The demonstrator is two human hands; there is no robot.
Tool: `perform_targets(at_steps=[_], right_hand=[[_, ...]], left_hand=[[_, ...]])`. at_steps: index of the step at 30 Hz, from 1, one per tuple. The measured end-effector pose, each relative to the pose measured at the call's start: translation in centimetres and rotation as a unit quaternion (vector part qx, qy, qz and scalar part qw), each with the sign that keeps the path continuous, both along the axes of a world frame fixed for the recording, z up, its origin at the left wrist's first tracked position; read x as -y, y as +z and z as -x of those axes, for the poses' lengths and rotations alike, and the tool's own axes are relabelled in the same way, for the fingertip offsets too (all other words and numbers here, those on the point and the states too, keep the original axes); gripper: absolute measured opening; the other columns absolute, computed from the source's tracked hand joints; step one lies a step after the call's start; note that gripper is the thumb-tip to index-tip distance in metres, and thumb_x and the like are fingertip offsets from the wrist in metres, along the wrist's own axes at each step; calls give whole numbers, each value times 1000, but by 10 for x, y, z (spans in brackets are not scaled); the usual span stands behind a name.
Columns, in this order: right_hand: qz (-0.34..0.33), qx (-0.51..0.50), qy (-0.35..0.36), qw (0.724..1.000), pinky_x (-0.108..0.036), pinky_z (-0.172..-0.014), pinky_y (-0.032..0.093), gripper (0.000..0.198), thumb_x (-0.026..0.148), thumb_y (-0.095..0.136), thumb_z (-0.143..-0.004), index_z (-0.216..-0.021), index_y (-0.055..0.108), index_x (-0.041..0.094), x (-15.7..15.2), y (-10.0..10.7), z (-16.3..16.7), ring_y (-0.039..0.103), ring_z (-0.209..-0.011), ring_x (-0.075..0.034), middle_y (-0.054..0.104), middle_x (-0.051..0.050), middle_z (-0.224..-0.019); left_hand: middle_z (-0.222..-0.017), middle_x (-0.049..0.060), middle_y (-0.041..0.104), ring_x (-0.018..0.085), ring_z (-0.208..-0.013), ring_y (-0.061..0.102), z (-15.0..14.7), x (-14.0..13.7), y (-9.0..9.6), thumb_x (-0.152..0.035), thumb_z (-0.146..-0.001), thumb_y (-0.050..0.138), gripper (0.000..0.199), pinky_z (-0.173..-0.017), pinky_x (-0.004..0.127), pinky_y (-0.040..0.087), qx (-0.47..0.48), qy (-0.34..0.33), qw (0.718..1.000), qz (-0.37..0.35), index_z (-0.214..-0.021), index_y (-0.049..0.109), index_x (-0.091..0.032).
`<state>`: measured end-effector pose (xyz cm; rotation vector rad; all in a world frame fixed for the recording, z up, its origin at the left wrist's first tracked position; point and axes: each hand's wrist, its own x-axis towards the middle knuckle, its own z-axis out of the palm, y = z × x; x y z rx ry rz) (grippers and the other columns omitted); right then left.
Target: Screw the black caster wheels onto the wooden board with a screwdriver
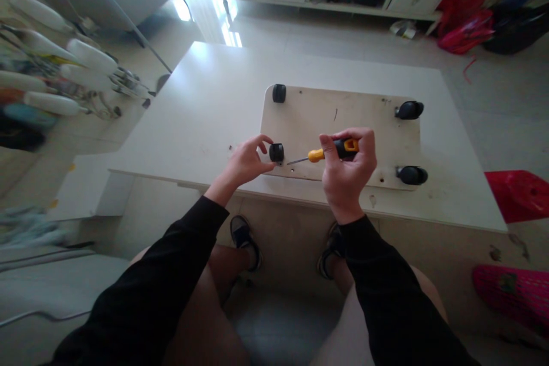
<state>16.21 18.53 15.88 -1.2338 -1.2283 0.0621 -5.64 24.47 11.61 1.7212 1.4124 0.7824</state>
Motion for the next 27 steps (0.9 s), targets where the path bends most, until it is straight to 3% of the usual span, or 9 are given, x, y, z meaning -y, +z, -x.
perform_targets(at_steps=[5,9,12,16,20,24,27], right_hand=[[-53,15,66,996,-33,-81,60,21,34,79,-97,-96,59,26,3,-2,9,73,-87,-13,67,4,-93],[-81,89,109,987,-35,-80,63,18,29,78,-97,-100,61,26,6,-2,21,77,-89,-14,69,3,-97],[-113,139,124,976,-33,-79,65,18,27,80,-96,-101,62,26,8,1,29,78,-90,-15,71,2,-97],[-124,174,145,966,-33,-79,67,19,26,81,-95,-103,63,26,7,2,36,79,-92,-16,72,1,-98],[-127,202,147,960,-31,-78,66,20,27,81,-95,-103,63,26,-1,0,42,79,-91,-15,72,0,-97],[-114,219,151,957,-30,-76,64,19,29,81,-96,-103,64,26,-7,-3,49,77,-88,-15,72,0,-97],[-105,239,146,954,-30,-74,61,17,29,81,-96,-104,66,26,-8,-3,52,74,-84,-14,71,1,-96]], left_hand=[[-89,1,79,10,-56,54,-3,0,5,-6,-61,88,49,-58,23,39,42,27,999,22,-105,80,-25],[-91,3,82,10,-53,56,-7,1,10,-5,-70,80,40,-60,25,44,34,-7,999,-28,-105,79,-23],[-92,3,83,9,-53,57,-8,0,11,-2,-72,79,39,-62,25,46,36,-20,999,-22,-105,78,-22],[-100,4,84,9,-57,59,-6,-4,15,1,-72,78,42,-63,24,45,29,-46,998,12,-108,79,-21],[-112,3,84,8,-62,62,3,-5,23,-2,-80,72,43,-68,24,49,-25,-66,997,-11,-117,76,-22],[-95,2,82,11,-72,68,13,-6,34,-4,-82,71,25,-77,26,52,-41,-84,995,-38,-100,80,-19],[-76,0,76,11,-67,65,19,-3,40,-9,-85,75,11,-76,27,51,-22,-130,991,-27,-89,81,-18]])
